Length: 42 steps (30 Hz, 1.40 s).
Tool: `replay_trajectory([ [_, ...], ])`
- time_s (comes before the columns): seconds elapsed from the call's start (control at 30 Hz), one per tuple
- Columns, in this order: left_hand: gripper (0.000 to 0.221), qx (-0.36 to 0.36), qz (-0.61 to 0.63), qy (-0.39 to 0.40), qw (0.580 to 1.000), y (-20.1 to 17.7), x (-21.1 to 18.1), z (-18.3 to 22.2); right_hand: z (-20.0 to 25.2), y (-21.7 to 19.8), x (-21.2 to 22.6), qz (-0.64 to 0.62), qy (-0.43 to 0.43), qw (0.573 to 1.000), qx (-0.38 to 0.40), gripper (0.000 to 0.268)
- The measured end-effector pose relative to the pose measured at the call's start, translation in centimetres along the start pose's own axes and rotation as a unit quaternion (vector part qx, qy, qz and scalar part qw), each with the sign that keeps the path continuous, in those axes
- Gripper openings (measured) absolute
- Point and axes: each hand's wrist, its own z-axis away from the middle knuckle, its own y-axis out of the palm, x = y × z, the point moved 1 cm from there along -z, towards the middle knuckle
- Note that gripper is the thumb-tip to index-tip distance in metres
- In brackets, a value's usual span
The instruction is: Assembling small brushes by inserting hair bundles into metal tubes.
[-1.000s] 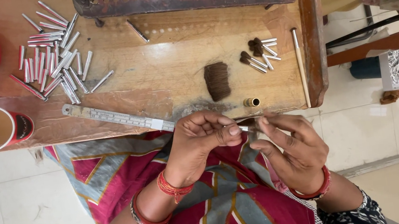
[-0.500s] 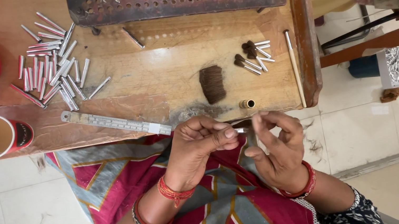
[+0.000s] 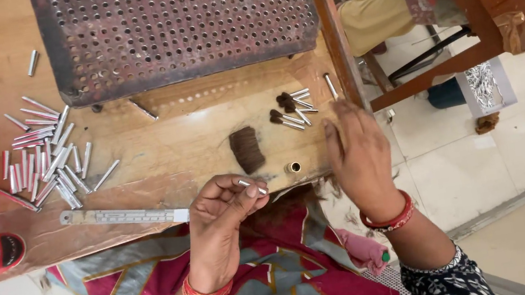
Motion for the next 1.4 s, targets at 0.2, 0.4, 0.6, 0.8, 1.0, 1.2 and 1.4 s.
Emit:
replay_trajectory([
  [0.2,0.017,-0.02,-0.008,0.043,0.999,-0.3,-1.0,-0.3,0.1,5.4,-4.8,0.194,0.049,0.975,0.097,0.041],
  [0.4,0.012,-0.023,0.035,0.034,0.999,-1.2,-1.9,-0.6,-1.1,0.7,0.0,0.141,0.001,0.99,0.008,0.04],
  [0.6,0.012,-0.005,0.07,0.042,0.997,-0.7,-2.3,-0.8,3.1,-1.7,3.4,-0.264,0.004,0.961,0.088,0.043],
  [0.8,0.014,-0.02,0.025,0.02,0.999,-0.9,-0.7,-0.8,4.7,-0.7,3.8,-0.373,0.038,0.915,0.149,0.041],
  [1.0,0.018,-0.002,0.01,0.02,1.0,-1.0,0.1,-0.8,4.9,-0.7,3.8,-0.386,0.078,0.904,0.166,0.033],
  [1.2,0.014,0.036,-0.009,0.094,0.995,-1.0,1.6,-1.0,5.6,0.2,3.4,-0.424,0.11,0.885,0.157,0.03],
  [1.4,0.013,0.054,-0.054,0.144,0.987,-1.1,2.0,-1.7,5.6,1.0,3.6,-0.46,0.134,0.867,0.134,0.027],
])
